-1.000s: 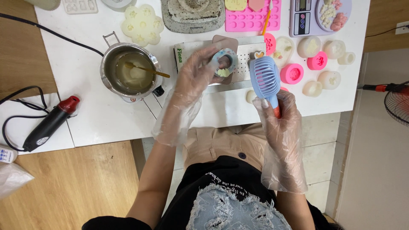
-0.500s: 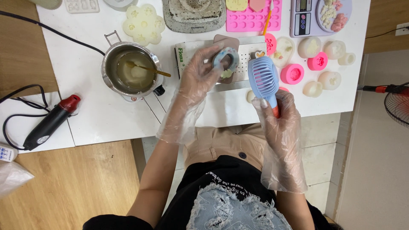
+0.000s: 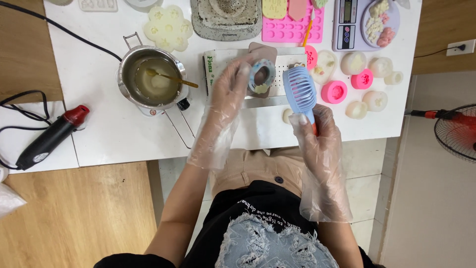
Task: Placing small decorative wax shapes into a circular silicone mold and using a handheld fan to cool and set them.
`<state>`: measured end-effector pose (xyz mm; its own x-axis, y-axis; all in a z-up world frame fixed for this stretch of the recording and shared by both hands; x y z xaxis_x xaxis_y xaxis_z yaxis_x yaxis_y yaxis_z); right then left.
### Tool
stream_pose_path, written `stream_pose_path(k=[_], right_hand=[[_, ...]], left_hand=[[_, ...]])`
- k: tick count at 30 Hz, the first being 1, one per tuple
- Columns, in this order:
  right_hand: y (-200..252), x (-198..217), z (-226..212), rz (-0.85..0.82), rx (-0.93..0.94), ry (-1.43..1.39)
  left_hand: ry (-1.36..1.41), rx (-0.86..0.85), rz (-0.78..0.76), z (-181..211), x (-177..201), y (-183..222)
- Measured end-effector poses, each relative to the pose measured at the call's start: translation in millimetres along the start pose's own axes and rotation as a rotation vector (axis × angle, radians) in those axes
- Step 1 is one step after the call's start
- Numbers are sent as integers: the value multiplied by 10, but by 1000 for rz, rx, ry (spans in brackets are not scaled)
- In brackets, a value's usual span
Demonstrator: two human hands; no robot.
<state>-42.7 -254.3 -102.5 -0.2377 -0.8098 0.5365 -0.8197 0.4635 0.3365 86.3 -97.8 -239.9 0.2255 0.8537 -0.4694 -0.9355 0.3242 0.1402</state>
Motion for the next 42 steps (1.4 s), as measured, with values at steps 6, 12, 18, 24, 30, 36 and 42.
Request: stream_pose_path(k=[6, 12, 18, 24, 30, 36, 42], right_hand=[[-123, -96, -137, 152, 316, 441], [-321, -22, 205, 156, 298, 396], [-372, 47, 212, -11, 274, 427], [-334, 46, 49, -360, 329, 458], [-526, 391, 9, -241, 206, 273], [-547, 474, -59, -292, 240, 216], [-638, 565, 185, -319, 412, -212]], left_hand=[[-11, 164, 94, 160, -102, 26], [-102, 13, 215, -112, 2, 30], [-53, -71, 251, 169, -203, 93], [-50, -233, 346, -310, 36, 85], [135, -66, 501, -202, 56, 134], [-176, -212, 360, 7, -174, 217], [-45, -237, 408, 216, -206, 216]])
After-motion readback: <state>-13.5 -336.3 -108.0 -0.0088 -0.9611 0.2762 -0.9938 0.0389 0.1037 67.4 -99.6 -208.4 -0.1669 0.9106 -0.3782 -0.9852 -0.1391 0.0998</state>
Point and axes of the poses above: each hand's wrist, its own y-axis away from the middle knuckle, its own x-axis out of the back of the hand, z = x × y, the point moved 8 cm from there along -y, towards the middle knuckle, and after that the axes turned 1 degree about -z, right-handed, at the moved point
